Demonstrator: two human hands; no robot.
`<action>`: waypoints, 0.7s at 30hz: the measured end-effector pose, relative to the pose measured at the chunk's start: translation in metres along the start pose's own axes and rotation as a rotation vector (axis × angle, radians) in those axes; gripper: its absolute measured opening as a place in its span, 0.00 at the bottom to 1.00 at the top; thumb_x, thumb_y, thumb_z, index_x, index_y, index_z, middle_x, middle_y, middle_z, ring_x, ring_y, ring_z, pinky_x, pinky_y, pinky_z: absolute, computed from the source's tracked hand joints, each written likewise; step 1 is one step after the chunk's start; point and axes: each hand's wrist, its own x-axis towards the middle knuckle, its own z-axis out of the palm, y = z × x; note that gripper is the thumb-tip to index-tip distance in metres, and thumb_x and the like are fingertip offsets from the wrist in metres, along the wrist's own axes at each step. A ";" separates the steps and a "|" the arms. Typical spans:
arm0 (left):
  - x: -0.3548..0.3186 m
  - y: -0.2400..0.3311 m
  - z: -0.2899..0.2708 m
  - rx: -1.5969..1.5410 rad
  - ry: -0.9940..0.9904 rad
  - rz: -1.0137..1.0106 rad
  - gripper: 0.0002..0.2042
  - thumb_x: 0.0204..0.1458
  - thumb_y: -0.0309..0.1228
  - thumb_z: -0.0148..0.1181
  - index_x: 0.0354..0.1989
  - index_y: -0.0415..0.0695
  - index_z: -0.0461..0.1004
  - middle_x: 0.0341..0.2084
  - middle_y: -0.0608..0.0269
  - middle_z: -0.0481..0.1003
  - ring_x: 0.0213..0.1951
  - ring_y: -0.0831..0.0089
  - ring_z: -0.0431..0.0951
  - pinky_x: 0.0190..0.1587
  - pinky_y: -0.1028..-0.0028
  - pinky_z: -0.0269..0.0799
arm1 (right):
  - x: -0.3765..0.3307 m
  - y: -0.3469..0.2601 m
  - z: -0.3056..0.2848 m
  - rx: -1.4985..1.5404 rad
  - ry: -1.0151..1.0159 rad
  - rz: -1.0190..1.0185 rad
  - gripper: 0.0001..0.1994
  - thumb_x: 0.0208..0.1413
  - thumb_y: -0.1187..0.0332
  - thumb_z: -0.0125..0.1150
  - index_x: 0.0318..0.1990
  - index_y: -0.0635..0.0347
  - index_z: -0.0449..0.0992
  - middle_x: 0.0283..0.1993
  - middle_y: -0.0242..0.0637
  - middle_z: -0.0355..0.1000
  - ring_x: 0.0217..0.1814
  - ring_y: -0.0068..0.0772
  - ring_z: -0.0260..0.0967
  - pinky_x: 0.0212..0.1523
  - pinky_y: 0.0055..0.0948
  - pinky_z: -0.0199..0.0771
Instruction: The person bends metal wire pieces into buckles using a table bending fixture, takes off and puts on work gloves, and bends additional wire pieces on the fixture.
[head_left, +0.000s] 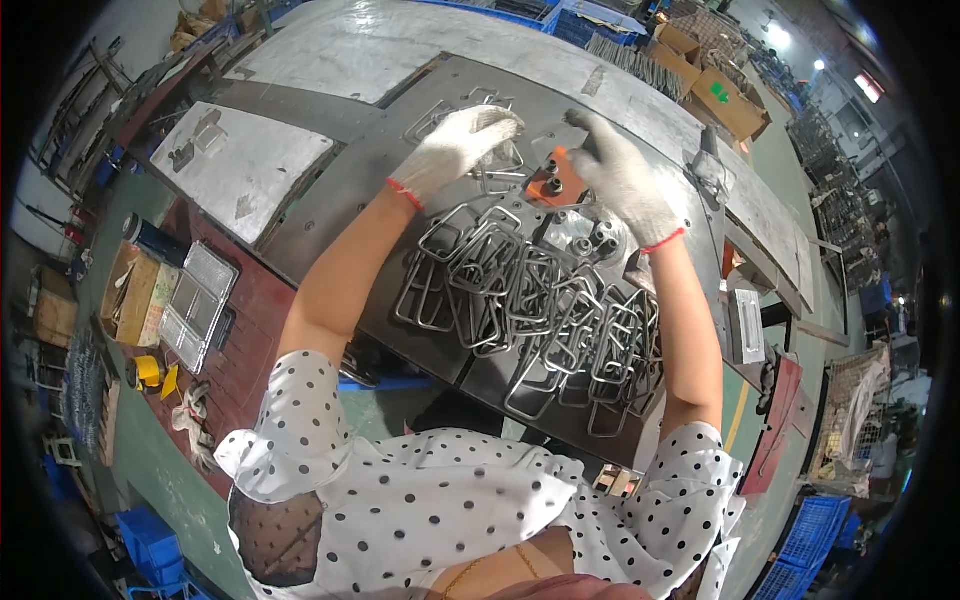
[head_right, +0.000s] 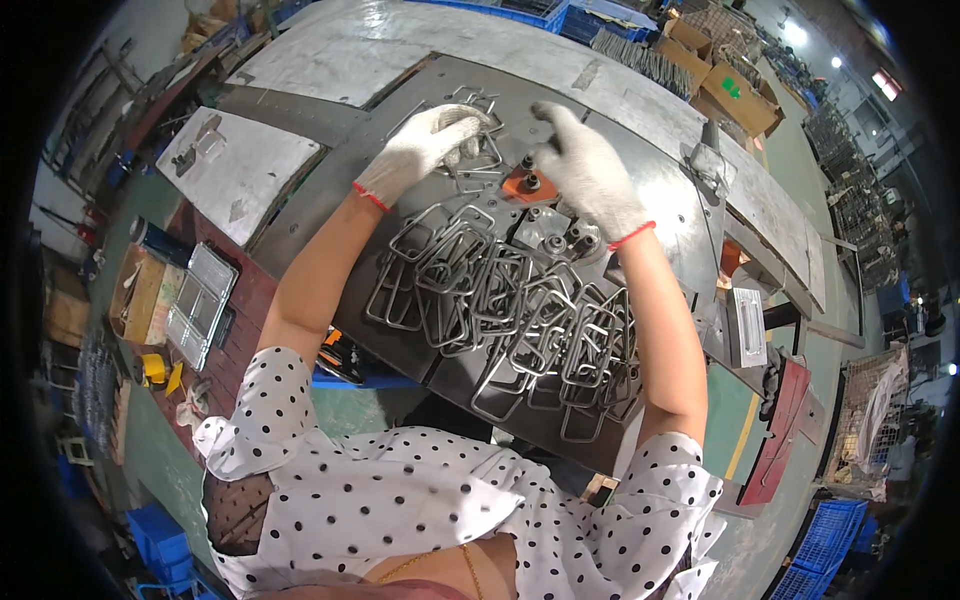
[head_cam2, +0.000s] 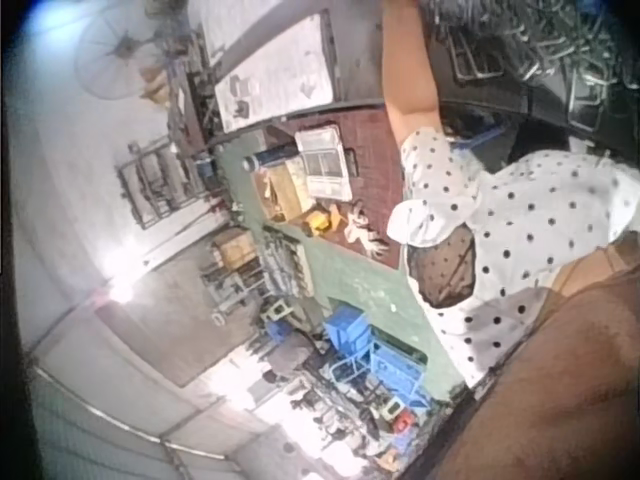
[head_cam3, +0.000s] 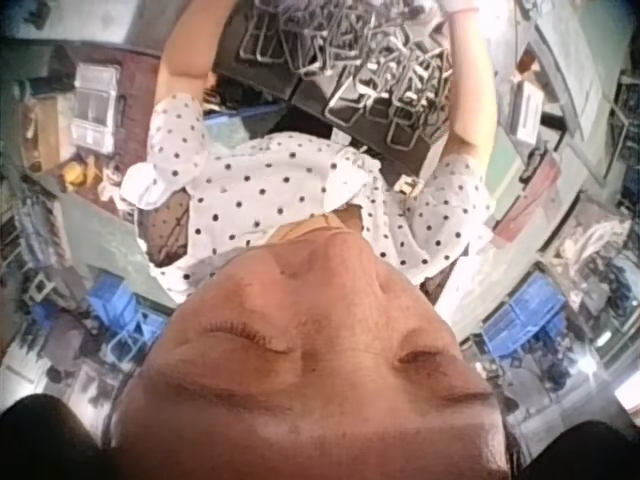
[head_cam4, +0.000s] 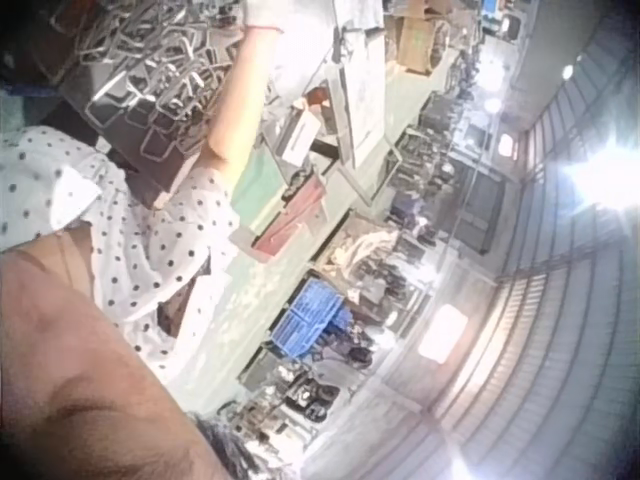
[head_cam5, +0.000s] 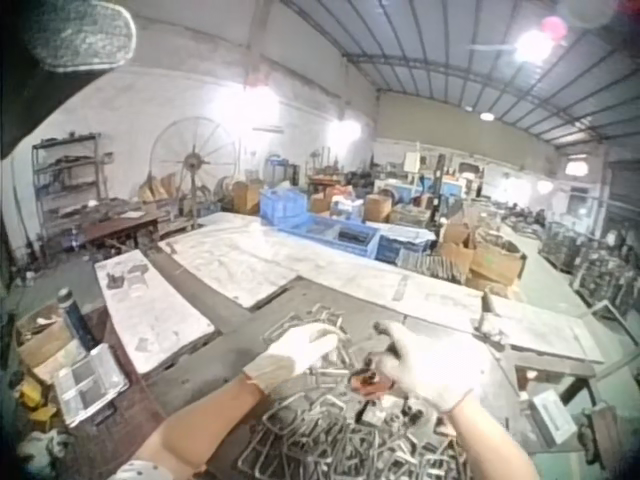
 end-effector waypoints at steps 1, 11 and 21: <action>-0.001 -0.003 -0.003 0.016 0.008 -0.016 0.17 0.70 0.39 0.56 0.57 0.38 0.79 0.36 0.68 0.80 0.34 0.84 0.73 0.37 0.79 0.70 | -0.002 0.005 -0.010 0.000 -0.004 -0.003 0.28 0.63 0.67 0.61 0.70 0.56 0.67 0.44 0.50 0.80 0.48 0.46 0.81 0.48 0.42 0.79; -0.005 0.010 0.004 0.080 -0.022 -0.054 0.17 0.70 0.40 0.56 0.56 0.42 0.80 0.31 0.72 0.78 0.31 0.85 0.70 0.34 0.81 0.66 | -0.036 0.051 -0.041 0.464 -0.020 0.457 0.15 0.67 0.67 0.61 0.58 0.61 0.78 0.41 0.42 0.83 0.40 0.31 0.83 0.41 0.31 0.80; -0.003 0.009 0.003 0.091 -0.035 -0.095 0.20 0.68 0.44 0.57 0.57 0.40 0.79 0.33 0.70 0.80 0.32 0.85 0.72 0.32 0.79 0.68 | -0.002 0.018 -0.036 -0.673 -0.284 0.174 0.15 0.59 0.61 0.60 0.38 0.66 0.83 0.31 0.50 0.81 0.34 0.49 0.82 0.41 0.44 0.81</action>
